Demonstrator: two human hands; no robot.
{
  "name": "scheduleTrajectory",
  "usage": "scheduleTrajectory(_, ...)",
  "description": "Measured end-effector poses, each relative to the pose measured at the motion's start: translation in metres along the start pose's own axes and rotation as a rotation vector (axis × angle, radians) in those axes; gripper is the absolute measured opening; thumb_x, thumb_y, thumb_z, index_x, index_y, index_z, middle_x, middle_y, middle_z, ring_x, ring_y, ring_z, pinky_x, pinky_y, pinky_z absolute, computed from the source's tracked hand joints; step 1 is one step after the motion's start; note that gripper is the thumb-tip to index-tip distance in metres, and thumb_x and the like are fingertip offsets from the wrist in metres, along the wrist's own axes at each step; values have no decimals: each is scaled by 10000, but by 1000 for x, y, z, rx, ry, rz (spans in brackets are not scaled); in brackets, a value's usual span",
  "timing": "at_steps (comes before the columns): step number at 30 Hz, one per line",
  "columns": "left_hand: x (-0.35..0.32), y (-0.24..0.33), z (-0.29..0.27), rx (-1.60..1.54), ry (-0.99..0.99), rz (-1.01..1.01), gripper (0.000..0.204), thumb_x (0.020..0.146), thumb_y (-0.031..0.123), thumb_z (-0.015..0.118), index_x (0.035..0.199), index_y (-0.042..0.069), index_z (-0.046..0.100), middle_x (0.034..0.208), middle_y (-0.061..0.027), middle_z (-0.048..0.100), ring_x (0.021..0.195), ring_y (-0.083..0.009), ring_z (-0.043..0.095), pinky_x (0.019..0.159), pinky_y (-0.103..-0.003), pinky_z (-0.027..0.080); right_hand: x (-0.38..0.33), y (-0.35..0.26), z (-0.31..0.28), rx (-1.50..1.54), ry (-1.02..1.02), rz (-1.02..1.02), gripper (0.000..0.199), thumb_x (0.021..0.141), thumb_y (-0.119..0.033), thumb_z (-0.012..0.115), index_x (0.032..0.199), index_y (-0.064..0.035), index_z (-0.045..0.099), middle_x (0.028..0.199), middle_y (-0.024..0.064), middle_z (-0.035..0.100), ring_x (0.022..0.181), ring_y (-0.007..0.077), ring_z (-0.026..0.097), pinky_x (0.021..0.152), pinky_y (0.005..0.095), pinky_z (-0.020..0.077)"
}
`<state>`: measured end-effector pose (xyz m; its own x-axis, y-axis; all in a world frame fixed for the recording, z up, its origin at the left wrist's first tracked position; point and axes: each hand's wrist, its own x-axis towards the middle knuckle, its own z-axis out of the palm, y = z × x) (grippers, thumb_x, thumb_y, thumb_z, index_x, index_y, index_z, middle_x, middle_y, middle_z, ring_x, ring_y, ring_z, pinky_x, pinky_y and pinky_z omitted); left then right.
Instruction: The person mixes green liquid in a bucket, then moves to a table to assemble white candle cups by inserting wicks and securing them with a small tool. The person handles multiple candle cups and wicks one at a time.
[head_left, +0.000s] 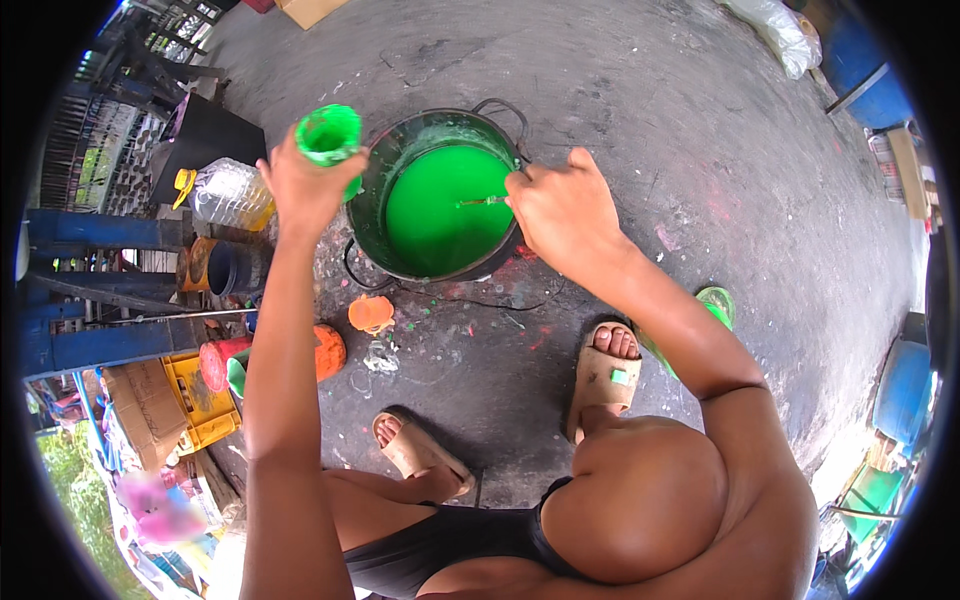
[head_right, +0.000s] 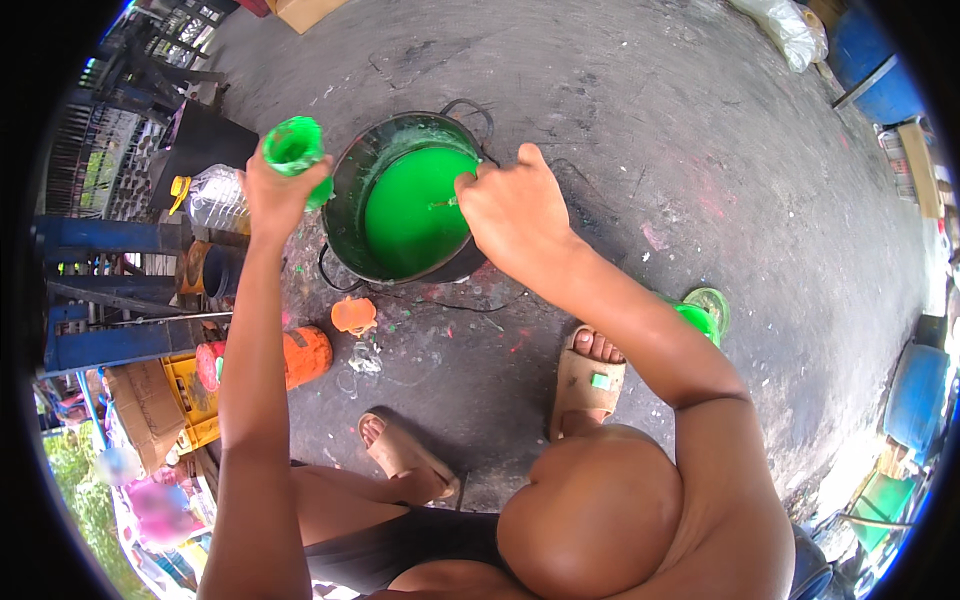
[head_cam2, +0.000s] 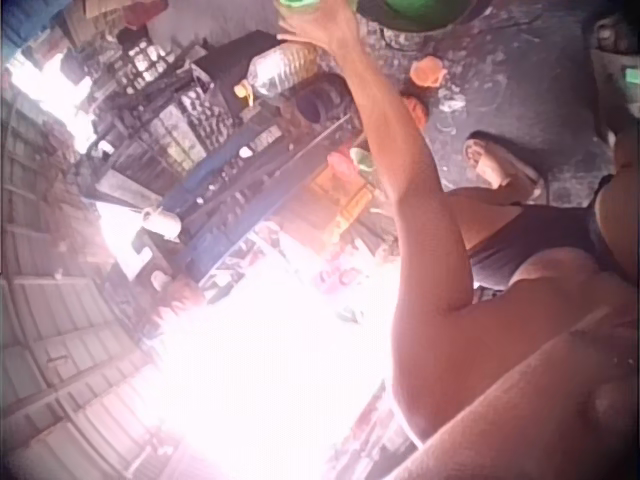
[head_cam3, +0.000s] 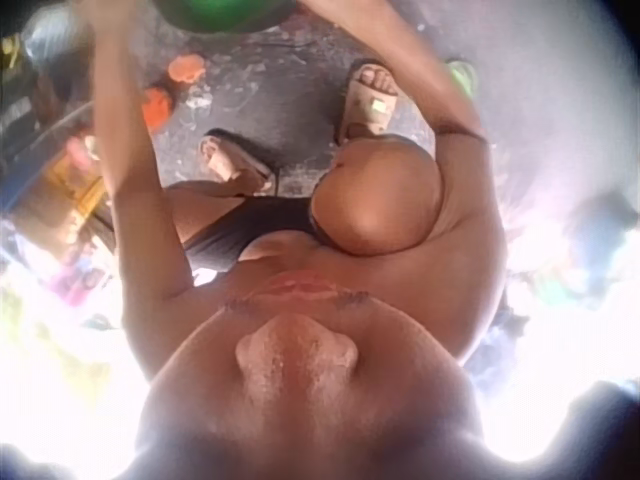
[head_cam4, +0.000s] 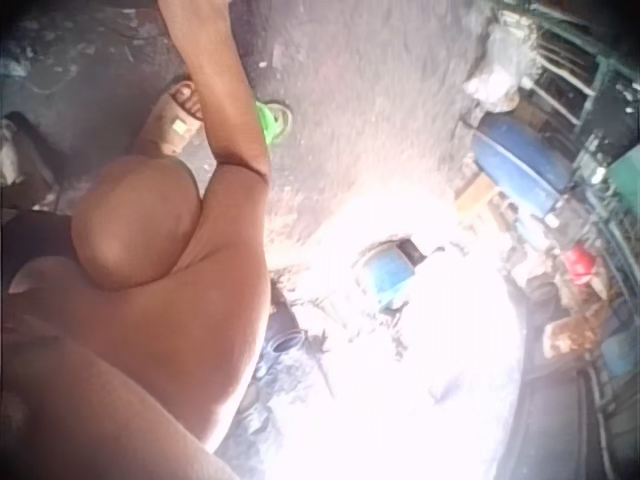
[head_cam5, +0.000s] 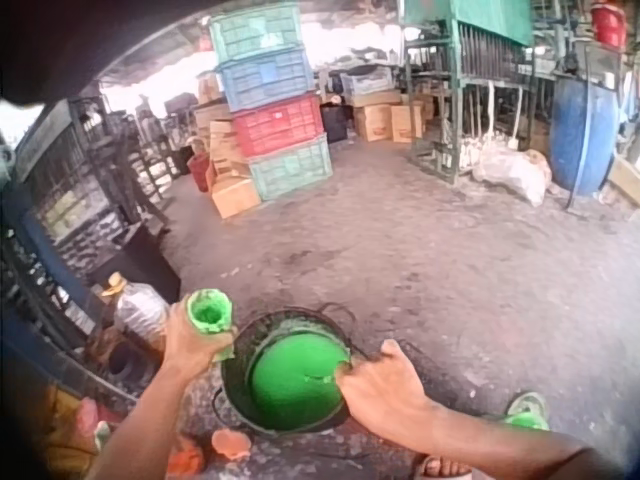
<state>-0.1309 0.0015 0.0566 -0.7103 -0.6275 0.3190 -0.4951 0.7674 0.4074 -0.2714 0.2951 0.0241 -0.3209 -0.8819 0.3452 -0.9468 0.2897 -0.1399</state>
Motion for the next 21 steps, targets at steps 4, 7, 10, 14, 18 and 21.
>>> scheduleTrajectory(4,-19,-90,-11,-676,165,-303,441,781,102,910,1172,44,714,1052,-40,746,977,-182,701,966,-397,538,48,-10,21,4,-324,-237,61,856,-117,692,871,-67,723,655,98,670,632,300,673,884,456,466)
scheduleTrajectory(7,-45,-141,10,-747,283,-374,393,806,73,891,1157,30,719,1043,-28,743,926,-145,700,880,-338,560,87,-29,60,23,-373,-414,70,834,-99,671,861,-74,730,666,105,685,673,303,705,917,486,480)
scheduleTrajectory(10,-75,-188,31,-658,367,-434,491,726,110,936,1157,44,710,1048,-49,752,939,-171,705,904,-352,561,117,-35,100,-64,-263,-508,85,841,-76,650,843,-91,734,700,112,714,706,294,729,896,494,494)
scheduleTrajectory(14,-109,-175,58,-531,310,-560,583,688,250,963,1180,73,706,1087,-62,769,1002,-219,718,1069,-418,493,131,-39,69,-307,-696,-354,53,813,-135,721,795,-97,752,793,146,761,800,299,759,849,479,523)
scheduleTrajectory(18,-129,-179,65,-241,228,-625,701,670,441,919,1230,101,671,1176,-93,757,1188,-343,670,1275,-565,150,133,-56,69,-167,-951,-285,176,788,-119,776,958,-115,820,978,111,802,955,287,774,855,483,544)
scheduleTrajectory(21,-140,-171,68,-231,252,-634,698,683,419,900,1248,97,646,1167,-111,751,1188,-367,664,1289,-601,107,129,-57,62,-325,-750,-286,162,773,-121,777,930,-104,814,995,139,798,945,296,774,827,473,555)
